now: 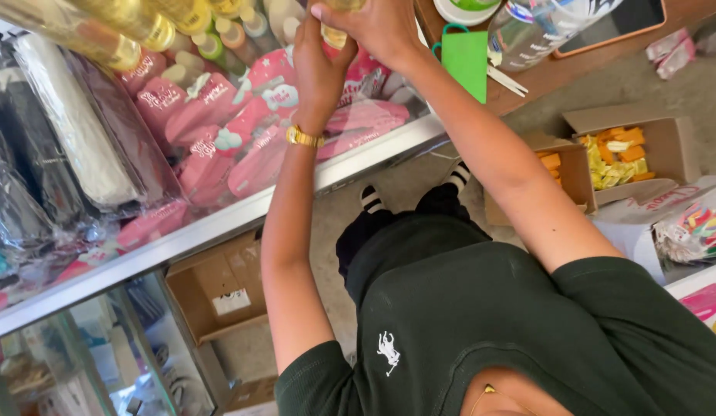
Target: Organizing and restocking various health and beauty spray bottles and lotions on a glass display counter in a store.
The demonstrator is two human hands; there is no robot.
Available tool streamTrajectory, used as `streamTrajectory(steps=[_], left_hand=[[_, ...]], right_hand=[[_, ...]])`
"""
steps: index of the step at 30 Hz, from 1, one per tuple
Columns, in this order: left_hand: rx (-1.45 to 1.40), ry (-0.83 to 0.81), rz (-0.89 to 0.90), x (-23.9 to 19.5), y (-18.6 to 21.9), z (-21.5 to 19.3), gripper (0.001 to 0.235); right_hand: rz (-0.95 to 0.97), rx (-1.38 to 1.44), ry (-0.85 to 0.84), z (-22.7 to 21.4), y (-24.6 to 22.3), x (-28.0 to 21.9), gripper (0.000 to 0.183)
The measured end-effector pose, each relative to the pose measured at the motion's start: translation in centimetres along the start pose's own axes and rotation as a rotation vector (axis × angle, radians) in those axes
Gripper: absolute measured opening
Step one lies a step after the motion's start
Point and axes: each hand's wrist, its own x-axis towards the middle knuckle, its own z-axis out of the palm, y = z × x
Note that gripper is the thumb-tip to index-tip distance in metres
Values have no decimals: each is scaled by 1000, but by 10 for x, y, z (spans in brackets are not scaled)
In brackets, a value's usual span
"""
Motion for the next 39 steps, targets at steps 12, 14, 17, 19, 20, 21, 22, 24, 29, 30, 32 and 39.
streamTrajectory(steps=[12, 14, 17, 19, 20, 21, 22, 24, 29, 30, 32, 39], left_hand=[[-79, 107, -90, 50, -53, 6, 66], [-26, 143, -52, 46, -58, 8, 68], [50, 118, -34, 43, -62, 5, 66], [99, 80, -49, 39, -71, 11, 58], [91, 75, -45, 40, -72, 12, 58], [132, 82, -11, 39, -73, 14, 55], [174, 100, 19, 41, -73, 14, 53], [182, 95, 21, 44, -65, 10, 54], [192, 70, 19, 46, -61, 6, 57], [201, 55, 4, 45, -63, 8, 56], [208, 36, -11, 43, -67, 11, 55], [212, 41, -9, 43, -65, 8, 58]], right_hand=[[291, -10, -10, 42, -29, 73, 57], [224, -7, 37, 59, -11, 72, 53], [78, -47, 200, 80, 14, 65, 57], [63, -76, 266, 89, 36, 56, 70], [66, -84, 272, 88, 40, 56, 70], [33, -78, 275, 87, 43, 55, 73], [-10, -71, 269, 86, 45, 57, 77], [28, -57, 237, 87, 49, 61, 76], [69, -34, 177, 89, 49, 64, 70], [50, 7, 167, 86, 45, 63, 69], [35, 47, 159, 84, 43, 60, 67], [14, 81, 115, 92, 69, 58, 49]])
